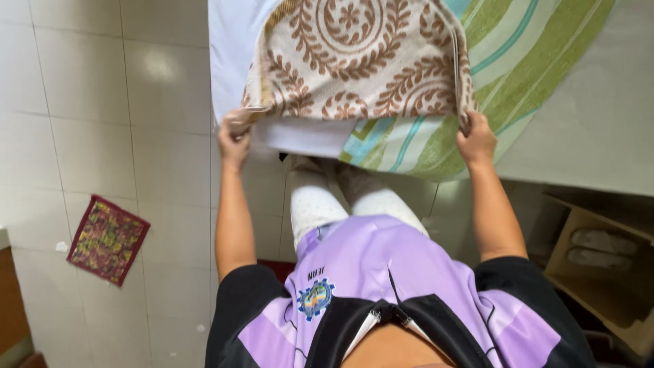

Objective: The person unfolds a patterned towel and lays it flat on a bed. They then fold the towel multiple times into a compact rectangular shape. Finally, the person picks up a small decorative mat from the floor and walks towards a door.

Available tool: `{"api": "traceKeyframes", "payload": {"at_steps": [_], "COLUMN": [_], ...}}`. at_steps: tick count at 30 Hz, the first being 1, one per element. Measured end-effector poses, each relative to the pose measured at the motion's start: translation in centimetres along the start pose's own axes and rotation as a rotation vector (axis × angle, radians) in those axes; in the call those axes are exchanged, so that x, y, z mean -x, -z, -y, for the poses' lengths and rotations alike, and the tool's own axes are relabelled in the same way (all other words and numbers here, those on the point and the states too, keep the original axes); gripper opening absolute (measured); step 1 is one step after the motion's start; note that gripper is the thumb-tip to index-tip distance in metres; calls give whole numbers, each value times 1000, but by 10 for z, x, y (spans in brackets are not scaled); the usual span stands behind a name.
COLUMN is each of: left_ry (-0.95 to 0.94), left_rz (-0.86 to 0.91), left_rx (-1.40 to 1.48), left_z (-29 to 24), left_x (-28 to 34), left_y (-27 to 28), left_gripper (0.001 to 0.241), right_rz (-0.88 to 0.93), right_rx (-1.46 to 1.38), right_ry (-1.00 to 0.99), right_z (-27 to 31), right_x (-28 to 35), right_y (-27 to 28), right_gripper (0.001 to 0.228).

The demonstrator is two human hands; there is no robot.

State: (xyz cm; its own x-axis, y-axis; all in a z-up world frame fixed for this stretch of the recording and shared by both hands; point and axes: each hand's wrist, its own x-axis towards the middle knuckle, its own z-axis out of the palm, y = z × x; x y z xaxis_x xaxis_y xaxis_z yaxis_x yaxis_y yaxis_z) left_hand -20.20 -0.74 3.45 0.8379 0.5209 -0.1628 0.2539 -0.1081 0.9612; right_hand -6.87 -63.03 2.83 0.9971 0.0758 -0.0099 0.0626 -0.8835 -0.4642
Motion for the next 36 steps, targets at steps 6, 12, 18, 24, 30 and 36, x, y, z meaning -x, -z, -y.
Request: {"api": "traceKeyframes", "payload": {"at_steps": [6,12,18,24,30,36], "left_ry": [-449,96,-214,-11,99,-291], "left_rz": [296,313,-135,-142,-65,-185], "left_rx": [-871,-653,-636,-882,-877,-1066], "left_z": [4,-13,64,26,-11,30], "left_x": [38,24,-51,-70,-37,-9], "left_y": [-52,-56,-28,-38,-64,-130], "left_gripper": [48,38,42,58,40,81], "right_rz": [97,324,22,-15,179,5], "right_rx": [-24,29,16,-14,-185,-218], "right_ry": [48,41,-46,-236,-361,-173], "right_z": [33,58,-4,-31,-33,62], "right_x": [27,14,-47,-88,-67,-38], "right_y": [-36,-26,-62,-72,-80,-65], "right_gripper": [45,29,31,67,51,43]}}
